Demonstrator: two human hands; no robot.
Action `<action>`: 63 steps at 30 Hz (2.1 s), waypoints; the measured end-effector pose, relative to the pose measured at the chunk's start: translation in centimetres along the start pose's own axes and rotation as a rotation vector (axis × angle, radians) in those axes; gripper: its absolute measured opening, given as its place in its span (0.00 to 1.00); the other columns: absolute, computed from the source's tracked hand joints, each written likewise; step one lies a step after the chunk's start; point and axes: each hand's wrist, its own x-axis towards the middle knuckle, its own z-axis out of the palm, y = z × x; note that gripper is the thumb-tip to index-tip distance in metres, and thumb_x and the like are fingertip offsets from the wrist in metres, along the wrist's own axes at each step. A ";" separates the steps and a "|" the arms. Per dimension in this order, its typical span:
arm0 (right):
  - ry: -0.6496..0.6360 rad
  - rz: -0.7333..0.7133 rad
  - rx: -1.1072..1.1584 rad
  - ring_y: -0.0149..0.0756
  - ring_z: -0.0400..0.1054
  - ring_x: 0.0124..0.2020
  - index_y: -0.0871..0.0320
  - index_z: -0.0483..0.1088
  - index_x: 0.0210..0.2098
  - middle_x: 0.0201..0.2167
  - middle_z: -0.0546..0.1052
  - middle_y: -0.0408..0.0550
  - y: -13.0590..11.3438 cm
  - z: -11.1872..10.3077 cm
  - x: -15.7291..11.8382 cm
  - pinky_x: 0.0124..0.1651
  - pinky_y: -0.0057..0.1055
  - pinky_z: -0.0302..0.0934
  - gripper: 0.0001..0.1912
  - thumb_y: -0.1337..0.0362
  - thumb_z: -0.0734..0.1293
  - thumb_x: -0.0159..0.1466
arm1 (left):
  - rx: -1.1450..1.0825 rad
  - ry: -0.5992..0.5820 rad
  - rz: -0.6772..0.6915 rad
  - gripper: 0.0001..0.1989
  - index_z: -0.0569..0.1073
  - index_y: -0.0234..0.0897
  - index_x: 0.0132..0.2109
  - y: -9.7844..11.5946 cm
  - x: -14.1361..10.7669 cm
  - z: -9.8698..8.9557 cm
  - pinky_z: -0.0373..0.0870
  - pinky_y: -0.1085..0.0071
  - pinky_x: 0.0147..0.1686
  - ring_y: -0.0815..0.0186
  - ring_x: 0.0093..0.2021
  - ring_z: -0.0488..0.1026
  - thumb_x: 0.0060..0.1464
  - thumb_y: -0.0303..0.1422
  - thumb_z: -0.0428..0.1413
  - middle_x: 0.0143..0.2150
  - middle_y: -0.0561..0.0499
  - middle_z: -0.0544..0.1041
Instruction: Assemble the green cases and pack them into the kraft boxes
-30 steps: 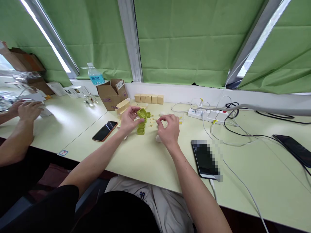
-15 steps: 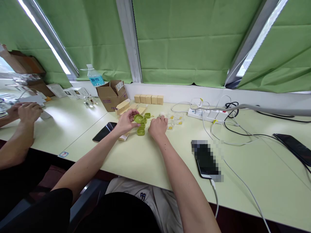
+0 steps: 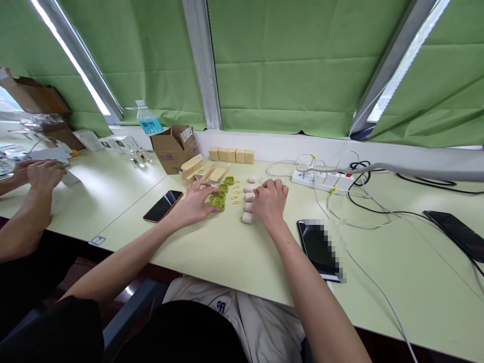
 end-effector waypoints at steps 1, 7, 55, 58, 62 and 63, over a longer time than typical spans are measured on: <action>0.003 0.003 0.006 0.54 0.62 0.54 0.56 0.86 0.36 0.46 0.80 0.59 0.4 -0.2 -0.5 0.54 0.49 0.52 0.19 0.65 0.63 0.75 | 0.034 -0.018 0.020 0.21 0.84 0.42 0.53 0.2 -0.6 0.2 0.64 0.37 0.68 0.34 0.72 0.66 0.51 0.37 0.73 0.57 0.39 0.83; -0.022 0.003 0.034 0.53 0.63 0.53 0.56 0.86 0.36 0.45 0.81 0.58 0.7 -0.2 -1.4 0.53 0.49 0.52 0.17 0.64 0.65 0.74 | 0.274 -0.112 0.104 0.20 0.84 0.40 0.49 0.8 -2.7 1.8 0.58 0.33 0.69 0.30 0.76 0.58 0.54 0.45 0.74 0.68 0.35 0.75; 0.148 -0.085 -0.001 0.51 0.64 0.50 0.57 0.81 0.45 0.44 0.82 0.55 1.9 0.9 -2.2 0.49 0.45 0.51 0.08 0.68 0.68 0.73 | 0.461 -0.256 -0.108 0.45 0.58 0.30 0.78 -5.2 29.1 14.7 0.41 0.44 0.81 0.39 0.86 0.36 0.58 0.30 0.62 0.85 0.30 0.46; 0.134 -0.080 -0.002 0.50 0.64 0.50 0.57 0.81 0.45 0.45 0.82 0.55 1.9 0.9 -2.2 0.49 0.45 0.51 0.08 0.68 0.68 0.73 | 0.453 -0.249 -0.083 0.41 0.58 0.27 0.77 -4.8 29.3 14.8 0.43 0.49 0.81 0.44 0.85 0.45 0.60 0.26 0.59 0.81 0.28 0.56; 0.112 -0.077 -0.010 0.50 0.63 0.51 0.57 0.81 0.47 0.45 0.81 0.56 1.8 0.9 -2.3 0.50 0.44 0.51 0.09 0.69 0.68 0.72 | 0.440 -0.231 -0.079 0.37 0.60 0.28 0.76 -4.3 29.0 14.6 0.52 0.48 0.78 0.45 0.76 0.63 0.62 0.26 0.57 0.73 0.27 0.68; 0.108 -0.076 -0.012 0.50 0.63 0.51 0.57 0.81 0.47 0.45 0.81 0.56 1.8 0.9 -2.3 0.50 0.44 0.51 0.09 0.69 0.68 0.73 | 0.437 -0.221 -0.083 0.37 0.59 0.29 0.76 -4.3 28.8 14.5 0.55 0.47 0.76 0.43 0.75 0.64 0.63 0.27 0.58 0.73 0.27 0.67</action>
